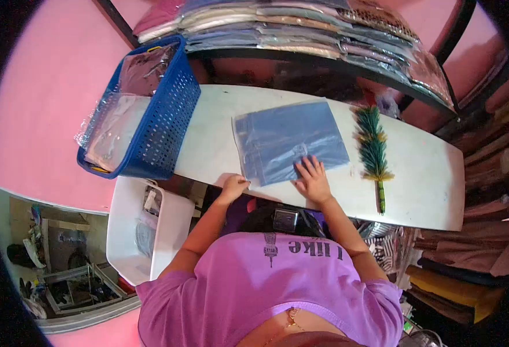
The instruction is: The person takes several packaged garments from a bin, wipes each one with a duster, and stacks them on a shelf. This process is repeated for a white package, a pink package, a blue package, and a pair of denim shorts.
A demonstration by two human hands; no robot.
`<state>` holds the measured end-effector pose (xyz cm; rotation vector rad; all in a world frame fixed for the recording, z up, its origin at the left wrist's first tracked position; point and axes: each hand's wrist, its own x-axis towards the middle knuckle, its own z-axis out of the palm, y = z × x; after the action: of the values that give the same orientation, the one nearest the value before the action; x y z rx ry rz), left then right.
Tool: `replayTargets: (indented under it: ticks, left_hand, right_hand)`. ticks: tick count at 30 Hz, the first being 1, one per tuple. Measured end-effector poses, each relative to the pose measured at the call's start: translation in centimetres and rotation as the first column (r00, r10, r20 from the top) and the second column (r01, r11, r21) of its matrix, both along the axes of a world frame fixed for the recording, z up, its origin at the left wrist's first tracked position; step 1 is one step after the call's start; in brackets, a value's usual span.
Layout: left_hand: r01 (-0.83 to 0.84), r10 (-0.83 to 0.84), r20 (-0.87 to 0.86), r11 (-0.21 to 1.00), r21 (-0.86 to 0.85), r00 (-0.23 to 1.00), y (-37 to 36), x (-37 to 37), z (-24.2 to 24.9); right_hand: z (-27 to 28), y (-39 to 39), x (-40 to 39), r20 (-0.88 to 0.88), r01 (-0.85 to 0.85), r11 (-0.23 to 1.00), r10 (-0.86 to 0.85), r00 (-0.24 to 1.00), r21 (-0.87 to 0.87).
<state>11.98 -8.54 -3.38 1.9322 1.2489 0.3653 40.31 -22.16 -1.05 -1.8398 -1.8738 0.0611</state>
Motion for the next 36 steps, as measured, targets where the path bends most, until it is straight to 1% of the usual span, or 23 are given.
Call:
replayTargets:
  ticks: [3,4,6,10,12,13,15,16,18,19,20,21,22,24,25,27,29,30,31,32,33,34,36]
  left_hand:
    - [-0.129,0.203,0.238,0.948,-0.291,0.95,-1.0,0.5,1.1]
    - [-0.132,0.205,0.244,0.95,-0.282,0.948,-1.2,0.9,1.6]
    - [-0.093,0.484,0.424,0.736,-0.671,0.766,-1.6,1.3,2.5]
    - [-0.069,0.475,0.505,0.774,-0.629,0.721,-0.9,3.0,7.7]
    - [-0.062,0.44,0.644,0.851,-0.521,0.626,0.1,4.1,10.4]
    - [-0.065,0.412,0.684,0.879,-0.472,0.602,0.6,4.5,12.6]
    - [-0.055,0.299,0.788,0.946,-0.321,0.538,2.0,5.7,16.6]
    - [-0.044,0.207,0.843,0.976,-0.213,0.497,2.9,6.3,18.4]
    - [-0.099,0.03,0.88,0.995,0.019,0.474,4.0,8.3,23.5]
    - [-0.09,-0.048,0.89,0.991,0.099,0.454,4.4,9.5,25.9]
    - [-0.084,-0.123,0.893,0.981,0.176,0.434,4.8,10.7,28.1]
    - [0.048,-0.179,0.873,0.983,0.177,0.454,5.1,11.6,30.1]
    - [0.148,-0.339,0.815,0.941,0.306,0.471,4.8,12.6,32.1]
    - [0.127,-0.494,0.677,0.847,0.515,0.545,5.4,14.2,33.4]
    - [0.103,-0.537,0.599,0.789,0.605,0.594,5.7,14.7,33.4]
    - [0.09,-0.469,0.605,0.831,0.549,0.643,6.0,14.1,30.9]
    - [0.035,-0.333,0.64,0.902,0.431,0.693,6.9,12.7,25.8]
    - [-0.005,-0.257,0.675,0.933,0.361,0.692,7.4,11.6,21.8]
    - [-0.059,-0.168,0.634,0.946,0.32,0.755,7.8,10.1,17.3]
    - [-0.115,-0.077,0.583,0.951,0.286,0.809,7.9,8.2,13.1]
    - [-0.16,0.068,0.28,0.934,0.32,0.958,6.9,6.2,10.3]
    - [-0.2,0.17,0.127,0.937,0.286,0.977,8.2,3.4,2.2]
    - [-0.302,0.297,-0.065,0.949,-0.094,0.953,6.3,1.4,-2.0]
  right_hand:
    - [-0.6,-0.1,-0.1,0.052,-0.028,1.0,0.028,0.998,0.001]
    - [-0.6,-0.1,-0.1,0.046,-0.024,1.0,0.024,0.999,0.0]
    - [-0.6,0.0,-0.2,0.039,-0.03,1.0,0.03,0.999,-0.001]
    - [-0.3,0.8,0.0,-0.001,0.005,0.999,-0.005,1.0,0.032]
    - [-0.1,1.5,0.3,0.089,0.041,0.985,-0.056,0.994,0.165]
    - [0.3,1.8,0.2,0.09,0.038,0.986,-0.053,0.995,0.164]
    - [2.1,2.3,-0.4,-0.173,0.057,0.993,-0.039,0.984,0.103]
    - [3.5,2.7,-0.8,-0.173,0.057,0.994,-0.039,0.984,0.097]
    - [7.2,3.4,-2.1,-0.276,0.07,0.964,0.004,0.961,0.257]
    - [9.3,3.6,-2.5,-0.277,0.071,0.967,-0.001,0.961,0.243]
    - [11.4,3.9,-2.9,-0.479,0.14,0.977,-0.048,0.877,0.159]
    - [12.5,4.4,-3.2,-0.654,0.191,0.98,-0.106,0.749,0.061]
    - [12.7,5.1,-3.2,-0.652,0.19,0.981,-0.114,0.75,0.046]
    - [13.0,6.2,-2.9,-0.914,0.252,0.967,-0.062,0.402,0.045]
    - [12.7,6.6,-2.5,-0.912,0.252,0.967,-0.07,0.405,0.038]
    - [10.9,7.3,-1.5,-0.987,0.231,0.967,-0.13,0.097,-0.105]
    - [7.1,7.7,0.3,-0.971,0.25,0.95,-0.217,0.101,-0.186]
    - [4.9,7.6,1.5,-0.919,0.252,0.933,-0.317,0.233,-0.258]
    - [2.7,7.3,2.5,-0.841,0.263,0.907,-0.407,0.356,-0.328]
    - [0.0,6.8,3.4,-0.841,0.267,0.904,-0.415,0.347,-0.335]
    - [-2.7,6.3,4.1,-0.831,0.263,0.905,-0.416,0.37,-0.336]
    - [-3.9,6.1,4.4,-0.819,0.258,0.907,-0.414,0.397,-0.333]
    - [-3.2,6.4,4.5,-0.773,0.285,0.881,-0.469,0.427,-0.377]
